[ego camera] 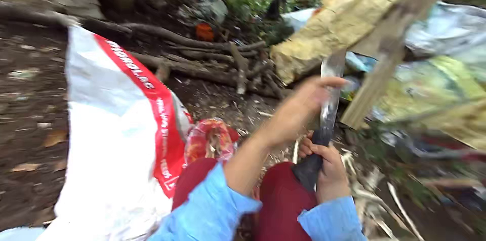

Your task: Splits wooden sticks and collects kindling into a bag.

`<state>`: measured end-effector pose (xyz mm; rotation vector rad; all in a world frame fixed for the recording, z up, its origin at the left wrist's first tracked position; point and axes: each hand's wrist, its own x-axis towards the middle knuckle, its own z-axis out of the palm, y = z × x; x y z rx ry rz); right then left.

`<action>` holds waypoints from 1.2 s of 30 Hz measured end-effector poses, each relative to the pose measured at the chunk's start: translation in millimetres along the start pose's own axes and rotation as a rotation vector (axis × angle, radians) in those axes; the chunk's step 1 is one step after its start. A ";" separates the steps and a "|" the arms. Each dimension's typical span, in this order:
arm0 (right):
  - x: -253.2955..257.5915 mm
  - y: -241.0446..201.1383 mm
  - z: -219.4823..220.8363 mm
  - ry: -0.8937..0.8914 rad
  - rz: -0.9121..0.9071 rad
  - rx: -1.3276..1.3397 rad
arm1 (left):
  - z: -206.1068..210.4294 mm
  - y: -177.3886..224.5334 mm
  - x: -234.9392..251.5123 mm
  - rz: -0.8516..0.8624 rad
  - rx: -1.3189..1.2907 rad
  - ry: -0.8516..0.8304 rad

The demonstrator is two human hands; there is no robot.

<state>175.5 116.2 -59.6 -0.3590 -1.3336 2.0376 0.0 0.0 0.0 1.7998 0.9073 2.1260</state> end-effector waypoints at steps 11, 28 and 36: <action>-29.6 -22.6 -120.7 0.139 0.015 -0.372 | 28.8 -141.1 -20.6 -1.032 0.207 0.554; -91.3 113.1 -211.6 0.353 0.721 -0.684 | 97.8 -364.4 -222.0 -1.791 0.739 -0.481; -65.9 133.0 -217.7 0.412 0.634 -0.614 | 100.0 -354.3 -162.6 -1.811 0.622 -0.456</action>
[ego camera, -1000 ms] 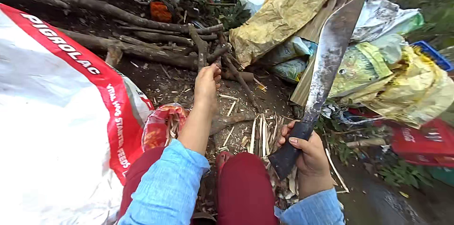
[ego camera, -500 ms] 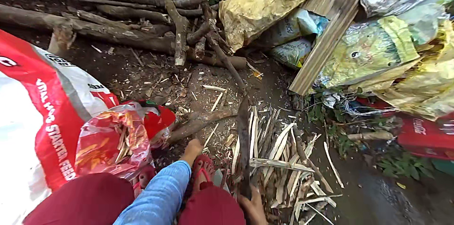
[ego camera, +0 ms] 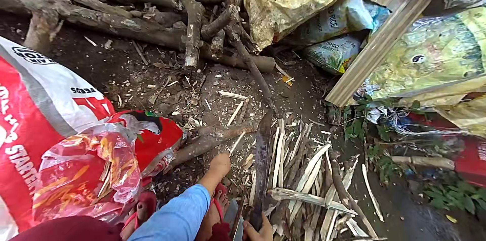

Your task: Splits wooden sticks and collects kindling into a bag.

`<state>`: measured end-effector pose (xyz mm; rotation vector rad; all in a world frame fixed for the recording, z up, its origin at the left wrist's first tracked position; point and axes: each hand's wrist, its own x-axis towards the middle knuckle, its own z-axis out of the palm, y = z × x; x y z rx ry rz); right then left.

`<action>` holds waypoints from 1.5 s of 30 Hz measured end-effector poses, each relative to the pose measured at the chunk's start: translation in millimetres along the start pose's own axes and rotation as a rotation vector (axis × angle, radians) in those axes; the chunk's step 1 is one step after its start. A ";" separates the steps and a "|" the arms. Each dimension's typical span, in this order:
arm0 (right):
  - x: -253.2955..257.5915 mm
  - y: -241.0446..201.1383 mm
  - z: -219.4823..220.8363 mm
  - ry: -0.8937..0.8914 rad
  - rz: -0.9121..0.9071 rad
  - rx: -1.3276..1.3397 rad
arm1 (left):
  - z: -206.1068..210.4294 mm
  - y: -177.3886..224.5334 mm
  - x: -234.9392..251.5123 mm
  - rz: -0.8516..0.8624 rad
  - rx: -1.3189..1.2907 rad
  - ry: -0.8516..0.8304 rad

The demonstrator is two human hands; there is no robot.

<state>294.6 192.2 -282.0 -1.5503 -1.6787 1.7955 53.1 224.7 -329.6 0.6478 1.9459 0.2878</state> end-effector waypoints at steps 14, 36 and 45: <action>27.6 -7.6 36.4 -0.066 0.041 -0.301 | -62.6 -26.8 1.5 0.020 0.008 0.211; 95.7 29.3 71.1 -0.400 0.325 0.295 | -67.4 -40.1 16.6 0.096 -0.018 0.288; 87.3 4.8 70.8 -0.215 0.166 -0.425 | -108.0 -20.6 25.7 0.168 -0.790 0.400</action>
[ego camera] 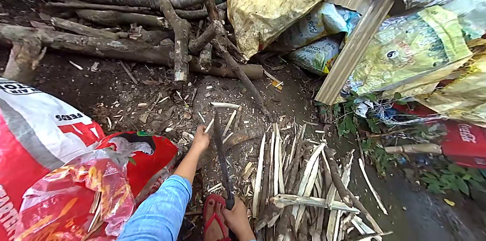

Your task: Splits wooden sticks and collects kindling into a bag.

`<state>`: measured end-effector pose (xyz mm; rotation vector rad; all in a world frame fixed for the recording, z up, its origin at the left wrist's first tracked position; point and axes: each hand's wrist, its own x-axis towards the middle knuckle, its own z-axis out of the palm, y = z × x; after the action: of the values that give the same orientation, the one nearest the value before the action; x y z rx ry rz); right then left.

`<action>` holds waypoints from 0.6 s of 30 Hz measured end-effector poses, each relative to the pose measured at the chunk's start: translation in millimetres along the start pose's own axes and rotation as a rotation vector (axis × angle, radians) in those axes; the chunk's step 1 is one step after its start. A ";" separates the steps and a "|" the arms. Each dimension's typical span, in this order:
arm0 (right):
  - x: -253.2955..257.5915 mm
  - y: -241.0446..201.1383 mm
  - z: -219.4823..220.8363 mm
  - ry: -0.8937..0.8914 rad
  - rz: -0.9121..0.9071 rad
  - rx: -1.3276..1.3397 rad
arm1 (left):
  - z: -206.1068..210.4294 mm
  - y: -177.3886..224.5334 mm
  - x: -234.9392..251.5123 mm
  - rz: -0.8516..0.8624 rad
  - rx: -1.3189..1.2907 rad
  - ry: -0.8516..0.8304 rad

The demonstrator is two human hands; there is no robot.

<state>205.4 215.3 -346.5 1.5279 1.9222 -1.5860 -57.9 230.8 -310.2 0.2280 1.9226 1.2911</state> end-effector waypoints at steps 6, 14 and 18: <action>-14.8 -33.1 -1.9 0.005 0.172 -0.569 | 24.7 57.3 4.9 0.148 0.599 -0.201; -3.8 -17.8 25.4 0.018 0.167 -0.499 | 89.6 33.4 4.2 -0.021 1.396 -0.314; 7.4 -10.1 33.7 0.010 0.171 -0.542 | 52.0 65.5 -19.7 0.075 1.303 -0.409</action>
<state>180.0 193.1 -359.0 1.4106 1.9469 -0.8849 -26.2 287.0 -253.5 1.1002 2.0868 -0.1665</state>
